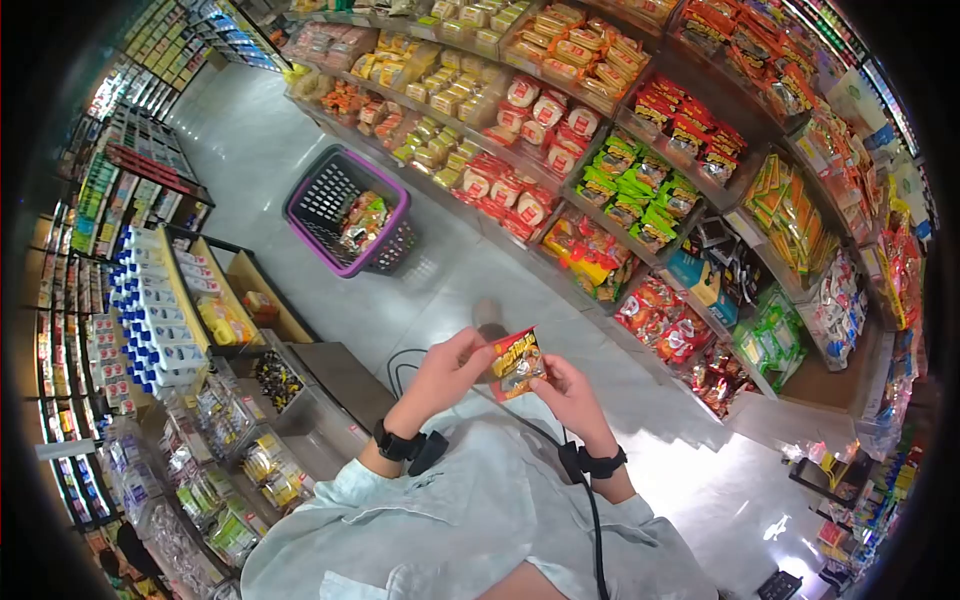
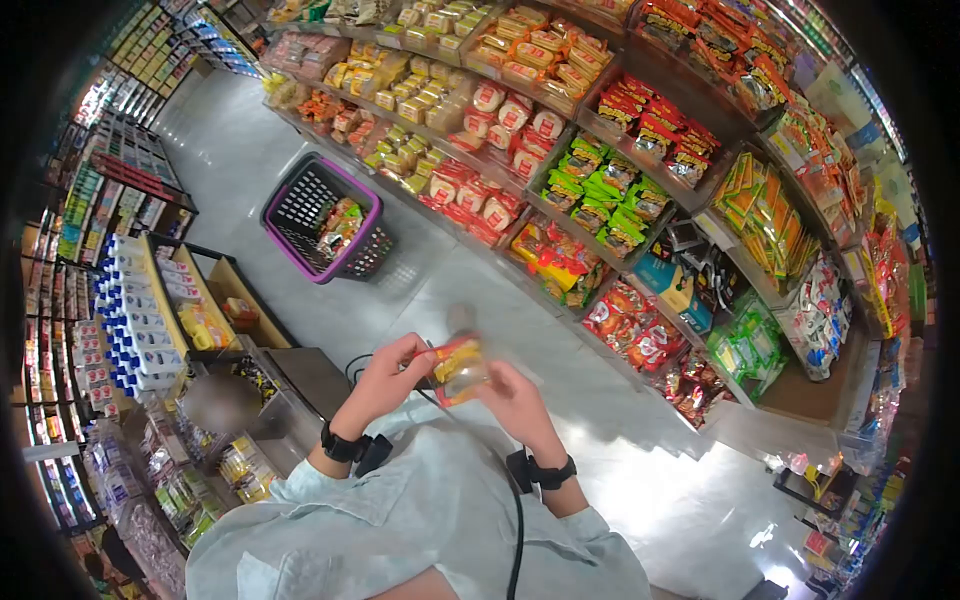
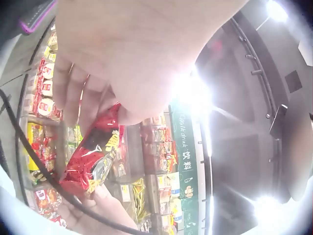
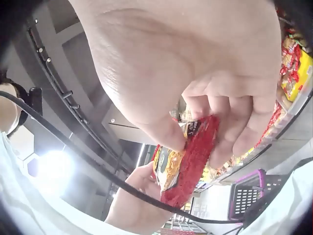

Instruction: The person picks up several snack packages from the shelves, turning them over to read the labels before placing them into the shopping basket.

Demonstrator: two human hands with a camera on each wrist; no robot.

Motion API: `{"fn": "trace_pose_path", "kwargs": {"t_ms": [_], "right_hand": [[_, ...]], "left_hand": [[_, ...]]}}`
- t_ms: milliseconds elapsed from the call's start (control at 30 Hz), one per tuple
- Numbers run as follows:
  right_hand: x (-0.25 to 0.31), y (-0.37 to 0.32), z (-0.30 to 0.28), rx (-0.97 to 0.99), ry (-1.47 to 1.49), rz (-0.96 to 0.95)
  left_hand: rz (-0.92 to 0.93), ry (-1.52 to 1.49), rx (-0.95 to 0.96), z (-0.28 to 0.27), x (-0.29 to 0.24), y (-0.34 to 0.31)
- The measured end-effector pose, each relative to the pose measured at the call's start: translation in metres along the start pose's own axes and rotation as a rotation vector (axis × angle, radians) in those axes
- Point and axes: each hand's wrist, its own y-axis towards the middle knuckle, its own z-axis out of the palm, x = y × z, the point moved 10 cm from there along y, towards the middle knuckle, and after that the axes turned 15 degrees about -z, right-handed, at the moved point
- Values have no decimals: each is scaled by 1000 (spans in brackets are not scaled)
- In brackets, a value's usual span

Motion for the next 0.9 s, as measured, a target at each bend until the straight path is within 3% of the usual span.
{"fn": "trace_pose_path", "kwargs": {"t_ms": [100, 267, 400, 600, 900], "right_hand": [[10, -7, 3, -79, 51, -3], [24, -10, -17, -234, 18, -111], [30, -6, -1, -201, -67, -72], [18, 18, 66, -117, -131, -46], [-6, 91, 230, -16, -207, -40]], "left_hand": [[87, 3, -50, -1, 11, -13], [134, 69, 31, 13, 16, -36], [104, 96, 94, 4, 20, -52], [162, 141, 27, -63, 58, -58], [89, -231, -141, -225, 149, -64]]}}
